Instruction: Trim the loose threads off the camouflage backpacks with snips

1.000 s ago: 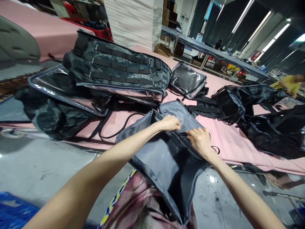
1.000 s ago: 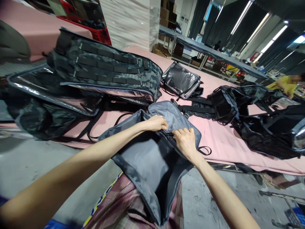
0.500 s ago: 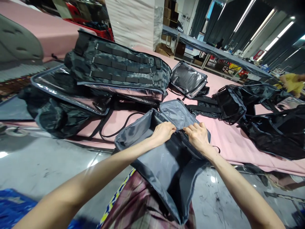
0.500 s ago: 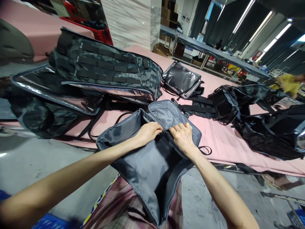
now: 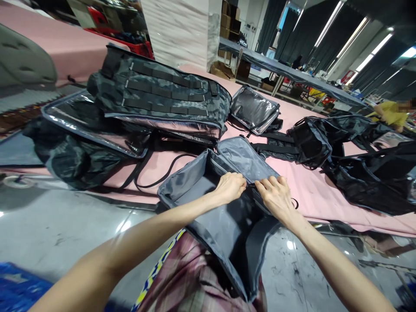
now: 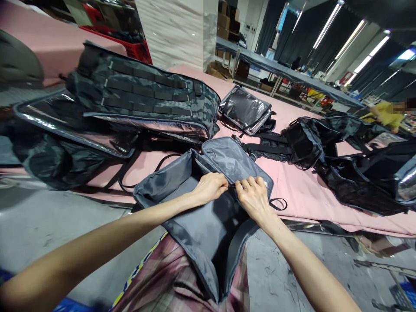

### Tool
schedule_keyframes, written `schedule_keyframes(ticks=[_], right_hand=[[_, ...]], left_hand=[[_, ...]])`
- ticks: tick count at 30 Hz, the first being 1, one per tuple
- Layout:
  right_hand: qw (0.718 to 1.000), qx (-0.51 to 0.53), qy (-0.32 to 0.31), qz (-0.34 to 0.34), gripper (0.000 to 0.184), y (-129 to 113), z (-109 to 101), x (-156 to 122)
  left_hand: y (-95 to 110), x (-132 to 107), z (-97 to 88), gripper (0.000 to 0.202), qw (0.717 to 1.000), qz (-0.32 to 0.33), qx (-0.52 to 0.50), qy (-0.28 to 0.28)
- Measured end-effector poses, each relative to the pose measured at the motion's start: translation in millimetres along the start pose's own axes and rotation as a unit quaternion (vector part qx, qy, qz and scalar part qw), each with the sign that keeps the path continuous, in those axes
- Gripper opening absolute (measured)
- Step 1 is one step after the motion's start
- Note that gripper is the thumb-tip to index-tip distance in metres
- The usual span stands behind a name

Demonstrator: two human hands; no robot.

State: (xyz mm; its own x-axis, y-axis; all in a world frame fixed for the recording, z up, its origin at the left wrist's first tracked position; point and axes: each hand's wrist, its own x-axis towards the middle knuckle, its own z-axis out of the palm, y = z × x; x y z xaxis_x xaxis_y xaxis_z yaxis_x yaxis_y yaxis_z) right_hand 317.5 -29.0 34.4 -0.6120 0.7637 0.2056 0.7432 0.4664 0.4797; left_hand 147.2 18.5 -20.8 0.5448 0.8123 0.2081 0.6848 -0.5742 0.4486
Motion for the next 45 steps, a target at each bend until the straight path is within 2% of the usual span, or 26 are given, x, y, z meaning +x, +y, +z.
schedule_keyframes(ticks=[5, 8, 11, 13, 16, 18, 21, 24, 26, 29, 34, 37, 40, 43, 45], right_hand=[[1.0, -0.004, -0.002, -0.009, 0.017, -6.5, -2.0, 2.4], [1.0, 0.026, -0.014, 0.011, 0.018, -4.4, -0.5, 3.1], [0.993, 0.087, -0.018, 0.073, 0.013, 4.4, 1.6, -5.2], [0.977, 0.163, -0.02, 0.133, 0.013, 9.8, 3.2, -16.3], [0.943, 0.257, -0.047, 0.207, 0.032, 10.0, 8.8, -34.2], [0.933, 0.264, -0.081, 0.23, 0.03, 5.8, 15.1, -41.9], [0.928, 0.254, -0.105, 0.25, 0.02, 0.8, 26.0, -45.7], [0.922, 0.262, -0.094, 0.268, 0.023, 2.1, 33.0, -45.2], [0.923, 0.264, -0.091, 0.266, 0.022, 4.9, 34.8, -44.6], [0.926, 0.262, -0.087, 0.258, 0.019, 8.6, 36.1, -44.2], [0.92, 0.271, -0.093, 0.268, 0.022, 11.9, 40.0, -45.4], [0.918, 0.273, -0.103, 0.268, 0.023, 13.9, 40.6, -44.9], [0.929, 0.265, -0.086, 0.245, 0.02, 14.9, 36.7, -37.4], [0.953, 0.221, -0.022, 0.204, 0.028, 11.9, 27.7, -17.4], [0.971, 0.179, 0.024, 0.155, 0.032, 6.1, 20.2, 2.8]], left_hand=[[-6.0, 2.7, 0.1, 0.011, 0.997, 0.01, -0.08, -0.005], [-8.4, 2.5, -0.5, 0.011, 0.996, 0.007, -0.09, -0.011], [-8.1, -5.5, -3.3, 0.012, 0.996, 0.014, -0.082, -0.038], [-4.6, -14.0, -2.2, 0.02, 0.994, 0.012, -0.087, -0.068], [8.7, -22.1, 12.6, 0.024, 0.981, -0.077, -0.117, -0.133], [22.0, -20.3, 29.6, 0.022, 0.968, -0.142, -0.125, -0.164], [40.7, -9.7, 52.5, 0.028, 0.964, -0.179, -0.11, -0.163], [47.4, -1.0, 58.4, 0.03, 0.967, -0.183, -0.086, -0.153], [42.5, 0.9, 51.6, 0.024, 0.974, -0.162, -0.065, -0.147], [19.6, 1.6, 27.1, 0.014, 0.98, -0.14, -0.011, -0.138], [-46.0, -1.2, -40.4, 0.015, 0.973, -0.188, 0.088, -0.1], [-74.3, -6.1, -71.8, 0.018, 0.967, -0.22, 0.111, -0.065], [-81.6, -8.9, -77.8, 0.021, 0.968, -0.233, 0.088, -0.035], [-78.8, -8.2, -65.4, 0.032, 0.971, -0.236, 0.045, -0.012], [-78.1, -7.2, -54.4, 0.034, 0.972, -0.234, -0.016, 0.003]])
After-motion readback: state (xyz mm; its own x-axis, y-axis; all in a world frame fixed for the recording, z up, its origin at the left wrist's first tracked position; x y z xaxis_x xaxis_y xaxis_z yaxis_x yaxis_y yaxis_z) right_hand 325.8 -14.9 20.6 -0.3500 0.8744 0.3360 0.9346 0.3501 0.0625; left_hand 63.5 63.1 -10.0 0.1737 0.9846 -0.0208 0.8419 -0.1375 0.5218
